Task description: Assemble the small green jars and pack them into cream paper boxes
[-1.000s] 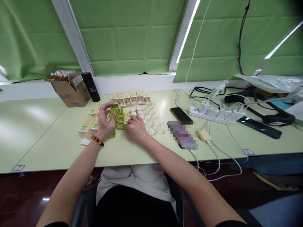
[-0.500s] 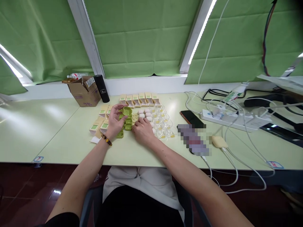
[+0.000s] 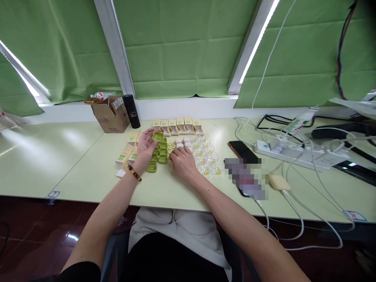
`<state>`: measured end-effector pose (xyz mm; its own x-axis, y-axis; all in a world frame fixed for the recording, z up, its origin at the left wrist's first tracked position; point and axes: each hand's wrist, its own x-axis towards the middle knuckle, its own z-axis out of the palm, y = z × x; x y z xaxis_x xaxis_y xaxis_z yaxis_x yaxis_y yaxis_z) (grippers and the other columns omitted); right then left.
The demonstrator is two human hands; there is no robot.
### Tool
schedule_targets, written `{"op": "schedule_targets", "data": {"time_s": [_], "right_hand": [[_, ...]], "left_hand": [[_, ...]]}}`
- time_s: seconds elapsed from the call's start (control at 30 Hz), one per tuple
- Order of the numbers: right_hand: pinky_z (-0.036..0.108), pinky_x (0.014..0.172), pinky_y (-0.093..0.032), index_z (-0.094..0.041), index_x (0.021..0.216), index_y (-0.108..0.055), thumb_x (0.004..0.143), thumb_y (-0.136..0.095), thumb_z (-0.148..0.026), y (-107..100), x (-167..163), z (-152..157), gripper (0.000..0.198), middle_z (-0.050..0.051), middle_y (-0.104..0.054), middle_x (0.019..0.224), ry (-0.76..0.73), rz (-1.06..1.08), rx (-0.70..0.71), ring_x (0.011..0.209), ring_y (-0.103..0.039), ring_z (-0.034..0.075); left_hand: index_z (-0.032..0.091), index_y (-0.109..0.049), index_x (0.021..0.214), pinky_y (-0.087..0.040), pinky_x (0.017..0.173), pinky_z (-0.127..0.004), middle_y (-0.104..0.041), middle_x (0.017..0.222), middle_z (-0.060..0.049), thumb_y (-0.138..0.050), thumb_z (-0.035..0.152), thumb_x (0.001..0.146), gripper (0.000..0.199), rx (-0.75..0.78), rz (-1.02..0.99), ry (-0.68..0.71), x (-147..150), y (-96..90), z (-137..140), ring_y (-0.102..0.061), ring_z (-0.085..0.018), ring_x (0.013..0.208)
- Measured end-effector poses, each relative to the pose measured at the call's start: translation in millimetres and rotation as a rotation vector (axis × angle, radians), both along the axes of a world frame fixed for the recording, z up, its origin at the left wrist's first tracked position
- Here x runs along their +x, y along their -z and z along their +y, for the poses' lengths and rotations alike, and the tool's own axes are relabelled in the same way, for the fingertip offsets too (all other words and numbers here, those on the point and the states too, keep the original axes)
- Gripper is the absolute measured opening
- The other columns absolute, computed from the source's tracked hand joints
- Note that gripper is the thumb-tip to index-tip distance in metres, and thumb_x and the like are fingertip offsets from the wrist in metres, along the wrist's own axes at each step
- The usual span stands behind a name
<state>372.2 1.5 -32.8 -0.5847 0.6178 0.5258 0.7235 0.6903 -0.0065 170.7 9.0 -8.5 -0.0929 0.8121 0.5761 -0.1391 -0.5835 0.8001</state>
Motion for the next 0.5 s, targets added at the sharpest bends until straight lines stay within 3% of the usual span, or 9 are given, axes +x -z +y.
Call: {"op": "schedule_targets", "data": {"time_s": [0.23, 0.4, 0.5], "right_hand": [[0.034, 0.070, -0.048, -0.020, 0.094, -0.067, 0.095, -0.053, -0.011, -5, 5, -2, 0.016, 0.008, -0.075, 0.088, -0.160, 0.576, -0.201, 0.076, -0.066, 0.021], [0.034, 0.072, -0.060, -0.024, 0.098, -0.065, 0.097, -0.061, -0.026, -12, 1, -2, 0.005, 0.002, -0.073, 0.087, -0.335, 1.082, -0.535, 0.073, -0.071, 0.018], [0.033, 0.070, -0.063, -0.025, 0.096, -0.062, 0.095, -0.069, -0.038, -17, -1, 0, 0.015, 0.001, -0.074, 0.091, -0.397, 1.276, -0.667, 0.074, -0.072, 0.016]], "left_hand": [[0.022, -0.059, 0.135, -0.050, 0.122, -0.049, -0.067, 0.147, -0.016, -0.084, 0.040, 0.091, 0.054, -0.033, 0.037, 0.045, -2, 3.5, 1, -0.060, -0.029, 0.144], [0.022, -0.060, 0.137, -0.047, 0.124, -0.049, -0.066, 0.148, -0.015, -0.083, 0.039, 0.092, 0.053, -0.072, 0.054, 0.095, -2, 1.9, -3, -0.056, -0.031, 0.149], [0.021, -0.059, 0.139, -0.050, 0.120, -0.048, -0.067, 0.147, -0.017, -0.082, 0.039, 0.092, 0.055, -0.097, 0.082, 0.119, -1, 0.4, -5, -0.058, -0.031, 0.147]]}}
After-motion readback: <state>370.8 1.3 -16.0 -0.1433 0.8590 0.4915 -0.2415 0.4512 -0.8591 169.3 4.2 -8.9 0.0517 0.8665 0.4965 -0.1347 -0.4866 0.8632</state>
